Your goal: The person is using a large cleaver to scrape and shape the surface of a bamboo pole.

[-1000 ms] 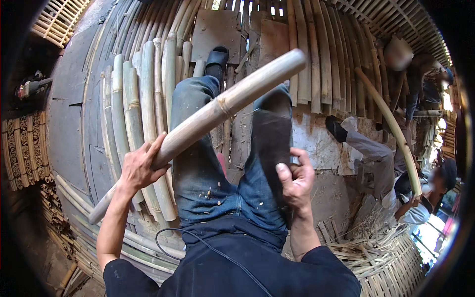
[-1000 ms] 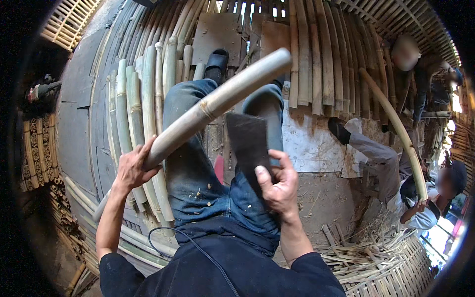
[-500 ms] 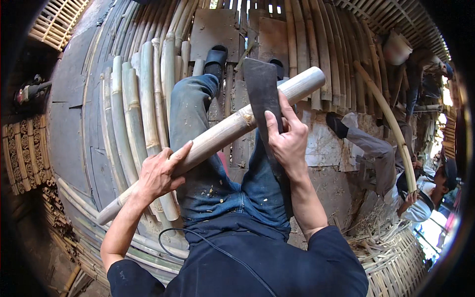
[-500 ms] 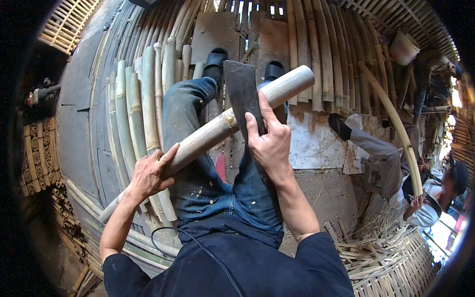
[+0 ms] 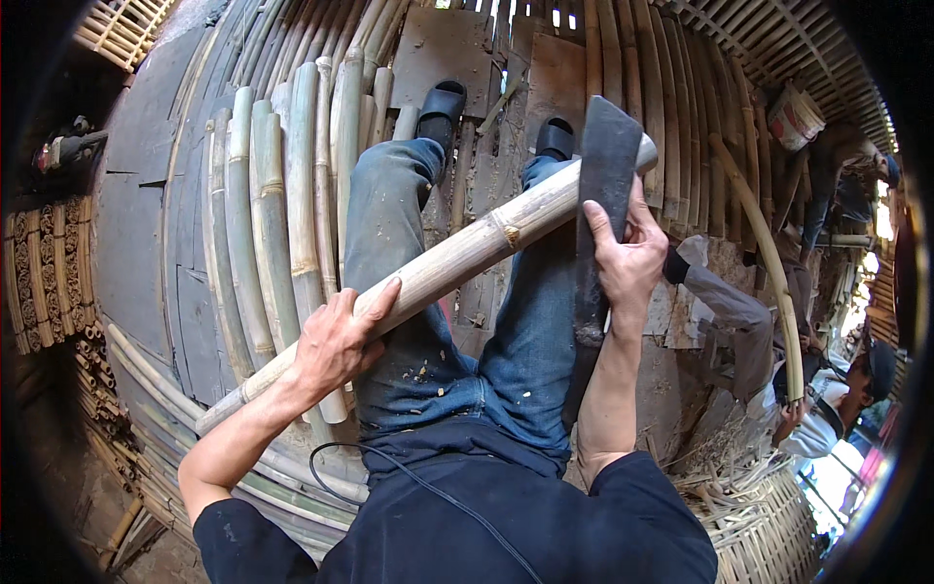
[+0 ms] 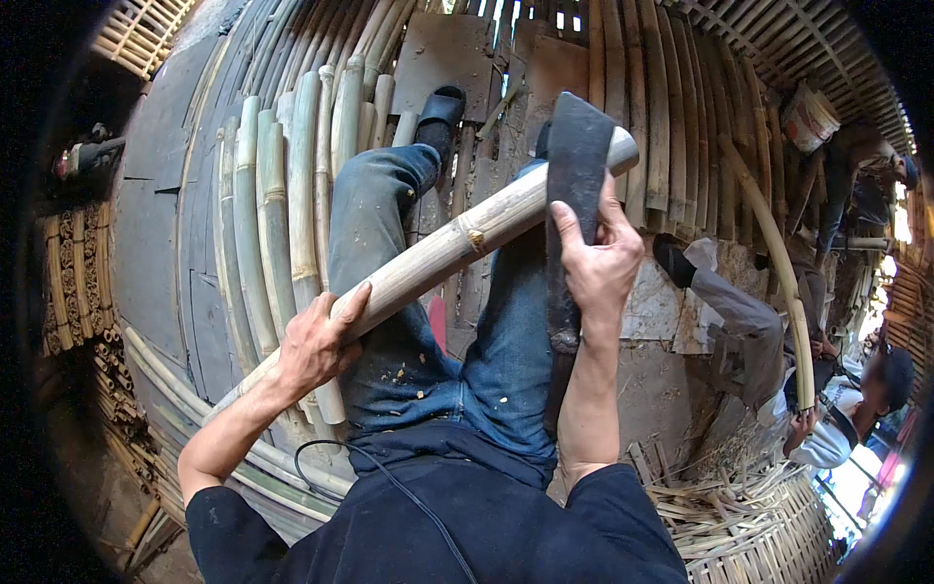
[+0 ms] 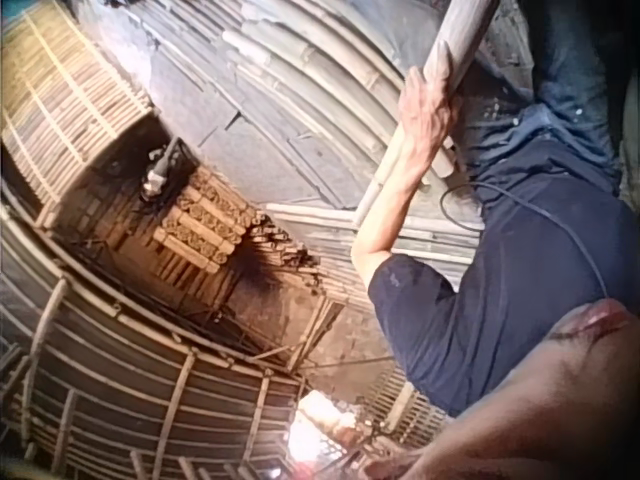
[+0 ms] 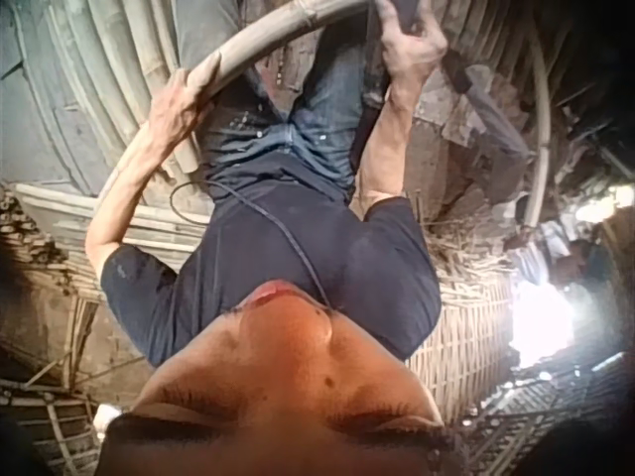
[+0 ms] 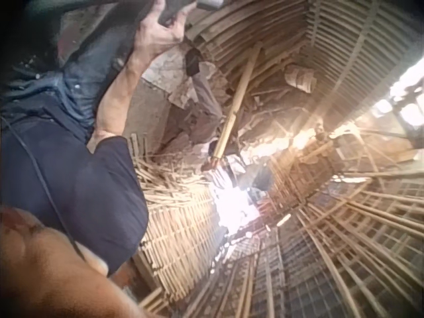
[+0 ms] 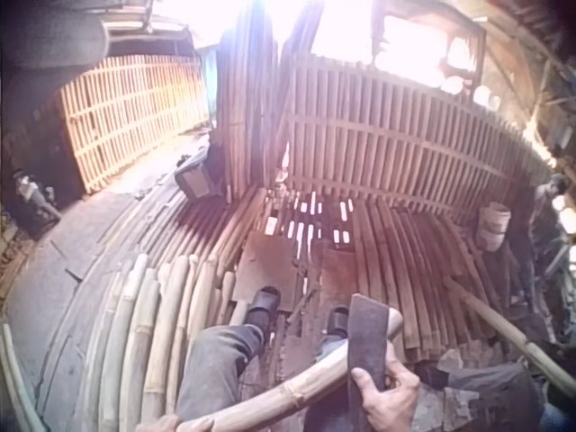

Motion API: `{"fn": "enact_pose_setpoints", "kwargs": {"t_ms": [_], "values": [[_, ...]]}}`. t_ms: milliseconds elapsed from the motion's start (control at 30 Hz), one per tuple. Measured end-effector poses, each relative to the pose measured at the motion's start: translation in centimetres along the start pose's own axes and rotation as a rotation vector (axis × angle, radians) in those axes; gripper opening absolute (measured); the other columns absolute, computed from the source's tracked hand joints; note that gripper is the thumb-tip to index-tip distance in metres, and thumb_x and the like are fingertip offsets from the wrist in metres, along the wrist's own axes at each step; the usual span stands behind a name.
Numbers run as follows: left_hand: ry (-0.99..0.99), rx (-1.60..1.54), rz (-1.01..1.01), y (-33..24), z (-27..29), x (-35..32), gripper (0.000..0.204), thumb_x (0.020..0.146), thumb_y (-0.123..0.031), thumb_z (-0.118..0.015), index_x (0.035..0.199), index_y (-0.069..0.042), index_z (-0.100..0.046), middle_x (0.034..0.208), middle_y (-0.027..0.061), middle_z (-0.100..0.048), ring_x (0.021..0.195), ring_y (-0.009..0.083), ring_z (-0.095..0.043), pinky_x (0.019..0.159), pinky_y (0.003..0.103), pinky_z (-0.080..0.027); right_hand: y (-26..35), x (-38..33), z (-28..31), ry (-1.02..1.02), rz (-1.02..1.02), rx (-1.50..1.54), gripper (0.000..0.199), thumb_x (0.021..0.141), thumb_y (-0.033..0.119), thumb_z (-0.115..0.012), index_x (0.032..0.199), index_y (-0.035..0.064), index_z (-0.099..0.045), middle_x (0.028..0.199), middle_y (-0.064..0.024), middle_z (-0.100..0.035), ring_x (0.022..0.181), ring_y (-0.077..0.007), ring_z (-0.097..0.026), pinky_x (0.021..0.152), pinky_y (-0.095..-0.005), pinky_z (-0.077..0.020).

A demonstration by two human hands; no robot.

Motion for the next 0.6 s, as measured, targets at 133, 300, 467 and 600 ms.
{"fn": "enact_pose_setpoints", "kwargs": {"t_ms": [133,300,467,600], "values": [[0.007,0.006,0.002,-0.5,-0.1,0.4,0.106,0.078,-0.018,-0.087,0.17,-0.031,-0.037,0.104,0.0166,-0.055,0.088,0.0373,-0.065,0.078,0.048,-0.058,2.1,-4.3,-4.7,0.192,0.058,-0.209,0.07,0.093,0.014,-0.087,0.156,0.0009,-0.058,0.128,-0.0222,-0.078,0.101,-0.0239,-0.08,0.087,-0.0305,-0.0634],[0.01,0.055,-0.001,0.0,-0.6,-0.2,0.107,0.078,-0.019,-0.087,0.171,-0.031,-0.036,0.102,0.0169,-0.055,0.085,0.0366,-0.065,0.075,0.048,-0.058,0.3,-2.9,-4.0,0.235,-0.13,-0.031,0.072,0.093,0.013,-0.087,0.157,-0.0002,-0.056,0.132,-0.0271,-0.075,0.11,-0.0262,-0.078,0.095,-0.0338,-0.0615],[-0.018,0.013,-0.043,-1.0,0.1,0.8,0.109,0.078,-0.019,-0.088,0.172,-0.03,-0.034,0.101,0.017,-0.055,0.085,0.0374,-0.065,0.073,0.049,-0.058,0.8,0.9,0.5,-0.046,-0.08,-0.106,0.064,0.097,0.013,-0.084,0.155,-0.001,-0.059,0.115,-0.0165,-0.082,0.095,-0.0199,-0.078,0.086,-0.0323,-0.0635],[-0.01,-0.012,-0.045,-1.7,-0.1,1.2,0.11,0.078,-0.019,-0.088,0.172,-0.03,-0.033,0.102,0.0173,-0.055,0.086,0.0379,-0.065,0.074,0.049,-0.058,1.3,-4.6,-5.8,0.269,0.119,-0.163,0.068,0.092,0.021,-0.089,0.152,0.0028,-0.063,0.127,-0.0231,-0.078,0.107,-0.0264,-0.079,0.095,-0.035,-0.0621]]}}
Point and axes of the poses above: each hand's wrist, its own x-axis towards the middle knuckle, its own z-axis out of the back of the hand, y = z × x, the point moved 6 cm from there along x, towards the middle knuckle
